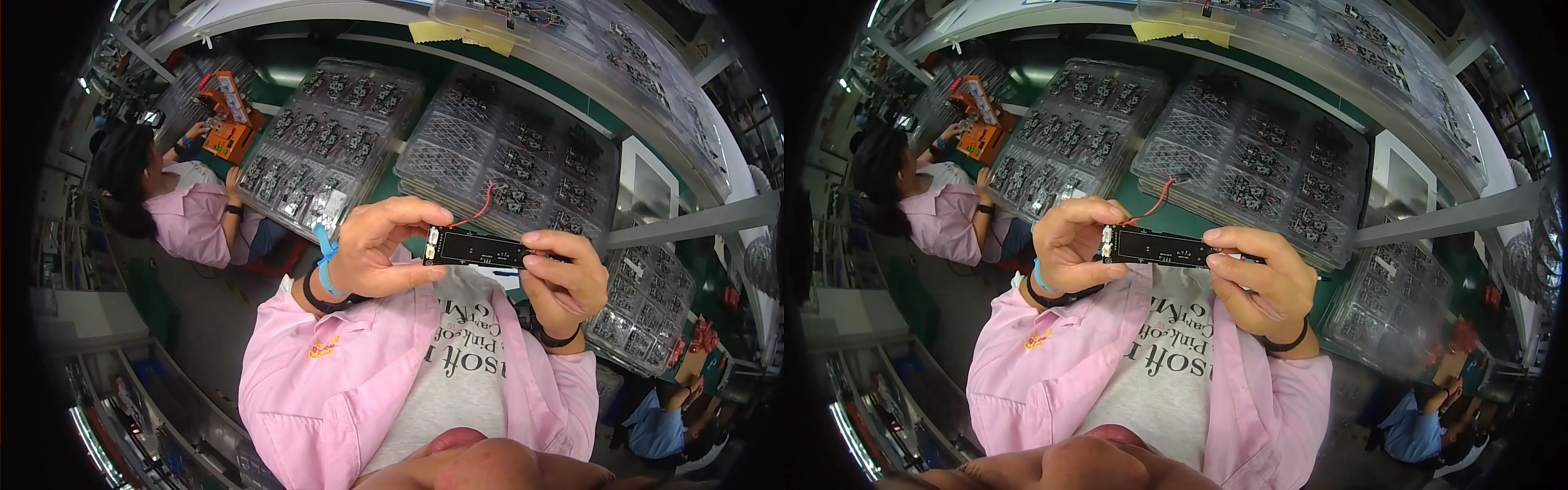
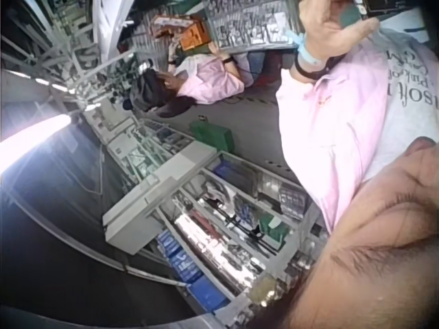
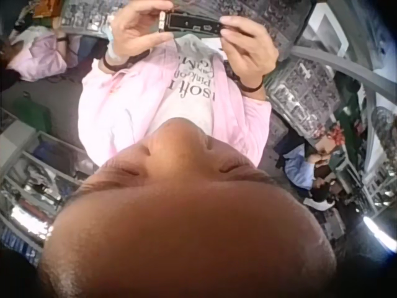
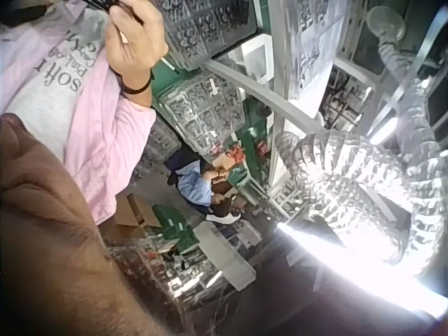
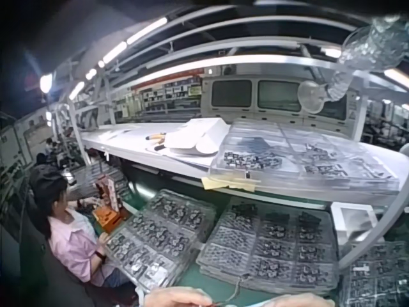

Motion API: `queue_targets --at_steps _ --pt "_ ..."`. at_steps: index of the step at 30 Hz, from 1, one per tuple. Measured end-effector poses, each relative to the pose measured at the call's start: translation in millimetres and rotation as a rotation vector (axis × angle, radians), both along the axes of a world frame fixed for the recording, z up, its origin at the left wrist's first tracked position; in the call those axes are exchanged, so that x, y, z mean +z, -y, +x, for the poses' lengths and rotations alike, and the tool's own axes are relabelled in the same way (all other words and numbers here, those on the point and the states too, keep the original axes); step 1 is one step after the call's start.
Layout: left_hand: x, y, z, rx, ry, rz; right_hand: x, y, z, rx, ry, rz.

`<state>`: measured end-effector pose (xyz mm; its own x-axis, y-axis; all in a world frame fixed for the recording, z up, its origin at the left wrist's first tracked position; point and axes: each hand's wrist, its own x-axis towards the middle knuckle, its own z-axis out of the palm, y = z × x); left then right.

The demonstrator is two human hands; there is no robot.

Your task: Inspecting and handling printed circuit boards at an assembly station.

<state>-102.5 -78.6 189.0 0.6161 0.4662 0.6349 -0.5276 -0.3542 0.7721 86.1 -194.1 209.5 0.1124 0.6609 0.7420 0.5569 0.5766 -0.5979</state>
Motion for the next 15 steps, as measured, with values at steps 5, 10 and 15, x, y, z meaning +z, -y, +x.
queue_targets --at_steps 5,10,15 --pt "2.2 -0.7 4.0 0.017 0.008 0.017 0.9 -8.4 2.4 0.008 0.017 0.007" --pt "3.6 -2.0 1.7 -0.034 -0.102 -0.151 14.1 -14.5 8.8 0.01 0.252 0.065" --pt "1.1 -5.0 1.8 -0.031 -0.106 -0.093 1.5 -7.1 14.3 0.121 0.122 -0.102"
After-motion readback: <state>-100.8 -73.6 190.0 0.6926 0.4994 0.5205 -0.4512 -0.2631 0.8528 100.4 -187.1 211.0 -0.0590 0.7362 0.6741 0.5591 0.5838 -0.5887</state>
